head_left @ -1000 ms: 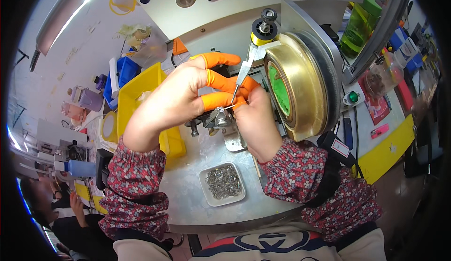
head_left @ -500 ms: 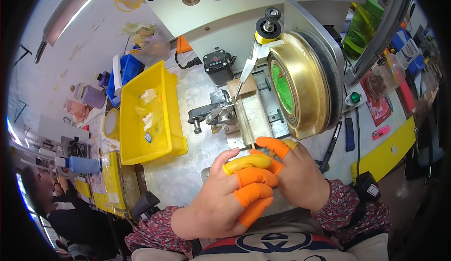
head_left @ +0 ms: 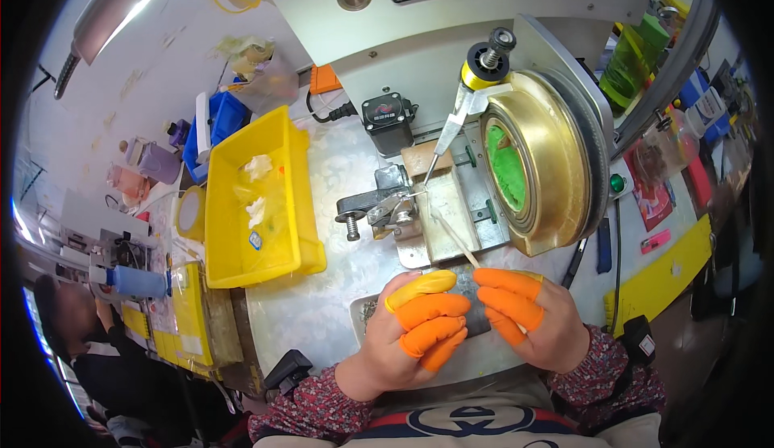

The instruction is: Manually assemble and glue small electronic or mechanical components using tools and a rotary machine.

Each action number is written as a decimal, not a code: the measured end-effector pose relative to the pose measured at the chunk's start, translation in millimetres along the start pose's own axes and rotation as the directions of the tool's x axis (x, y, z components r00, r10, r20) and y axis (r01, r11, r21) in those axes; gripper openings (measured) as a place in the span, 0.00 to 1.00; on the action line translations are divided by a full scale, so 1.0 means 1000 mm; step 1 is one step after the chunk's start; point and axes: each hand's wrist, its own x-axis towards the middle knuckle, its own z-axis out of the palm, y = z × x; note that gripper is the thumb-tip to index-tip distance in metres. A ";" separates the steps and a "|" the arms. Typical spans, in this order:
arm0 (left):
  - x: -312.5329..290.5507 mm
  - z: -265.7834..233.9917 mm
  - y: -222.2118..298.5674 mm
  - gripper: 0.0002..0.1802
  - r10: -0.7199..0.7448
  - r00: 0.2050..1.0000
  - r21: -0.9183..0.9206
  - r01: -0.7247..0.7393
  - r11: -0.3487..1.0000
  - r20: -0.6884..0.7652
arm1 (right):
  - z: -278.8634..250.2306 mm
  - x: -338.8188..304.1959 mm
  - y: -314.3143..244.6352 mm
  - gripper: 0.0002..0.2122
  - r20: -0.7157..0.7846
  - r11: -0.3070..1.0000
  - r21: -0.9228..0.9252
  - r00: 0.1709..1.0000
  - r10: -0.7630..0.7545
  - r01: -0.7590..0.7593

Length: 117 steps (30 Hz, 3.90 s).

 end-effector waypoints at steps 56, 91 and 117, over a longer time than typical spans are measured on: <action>-0.004 0.001 -0.008 0.09 -0.015 0.999 -0.084 0.011 0.996 -0.048 | 0.000 -0.044 -0.004 0.16 -0.004 0.837 -0.443 0.934 0.357 -0.322; 0.050 -0.062 -0.046 0.08 -0.483 0.817 -0.868 -0.042 0.495 -0.315 | 0.011 -0.066 -0.009 0.11 -0.020 0.903 -0.142 0.913 0.408 -0.406; -0.004 -0.116 -0.033 0.13 -0.325 0.639 -0.091 0.371 0.924 -0.697 | 0.025 -0.068 -0.009 0.10 0.012 0.887 0.099 0.892 0.452 -0.451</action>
